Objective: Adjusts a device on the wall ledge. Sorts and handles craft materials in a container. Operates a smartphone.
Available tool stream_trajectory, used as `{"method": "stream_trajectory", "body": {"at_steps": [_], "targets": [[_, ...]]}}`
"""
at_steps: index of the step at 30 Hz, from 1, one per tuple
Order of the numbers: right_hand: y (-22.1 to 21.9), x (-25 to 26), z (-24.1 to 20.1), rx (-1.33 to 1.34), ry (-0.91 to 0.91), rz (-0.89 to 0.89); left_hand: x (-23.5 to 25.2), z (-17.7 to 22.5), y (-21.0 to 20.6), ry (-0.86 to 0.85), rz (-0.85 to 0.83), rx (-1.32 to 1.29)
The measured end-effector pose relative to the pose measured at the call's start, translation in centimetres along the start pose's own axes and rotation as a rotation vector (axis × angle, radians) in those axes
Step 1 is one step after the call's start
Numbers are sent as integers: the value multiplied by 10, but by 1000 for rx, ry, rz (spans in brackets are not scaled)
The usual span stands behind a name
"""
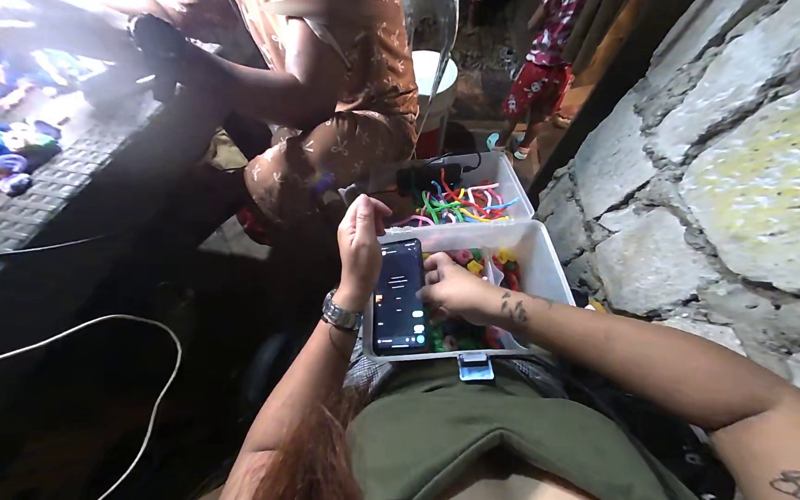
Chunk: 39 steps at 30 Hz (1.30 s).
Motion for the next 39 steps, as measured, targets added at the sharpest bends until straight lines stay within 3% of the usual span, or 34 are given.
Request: {"method": "stream_trajectory", "body": {"at_steps": [9,14,17,22,29,36,39], "targets": [[2,8,8,-1,-53,-90,-1,5,-3,-33,-67,59],[2,12,10,-32,-22,-141,-6,8,-1,51,-105,69],[14,15,-1,-309,72,-147,-7,5,0,42,-104,35],[41,18,-14,-781,424,70,-6,6,-2,5,-129,66],[18,19,14,-1328,309,-172,-8,9,-9,-20,-288,136],[23,5,4,-1344,221,-137,-6,9,-9,-21,-276,124],[35,10,-5,-1115,371,-50,-6,8,-12,-16,-296,130]]}}
Point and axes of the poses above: each hand's wrist, its own x-axis towards the middle knuckle, its own y-axis out of the back of the hand, z = x × y, the point moved 4 cm from there along x, towards the middle knuckle, and after that the axes turned 8 degrees about z, right-handed, at the moved point
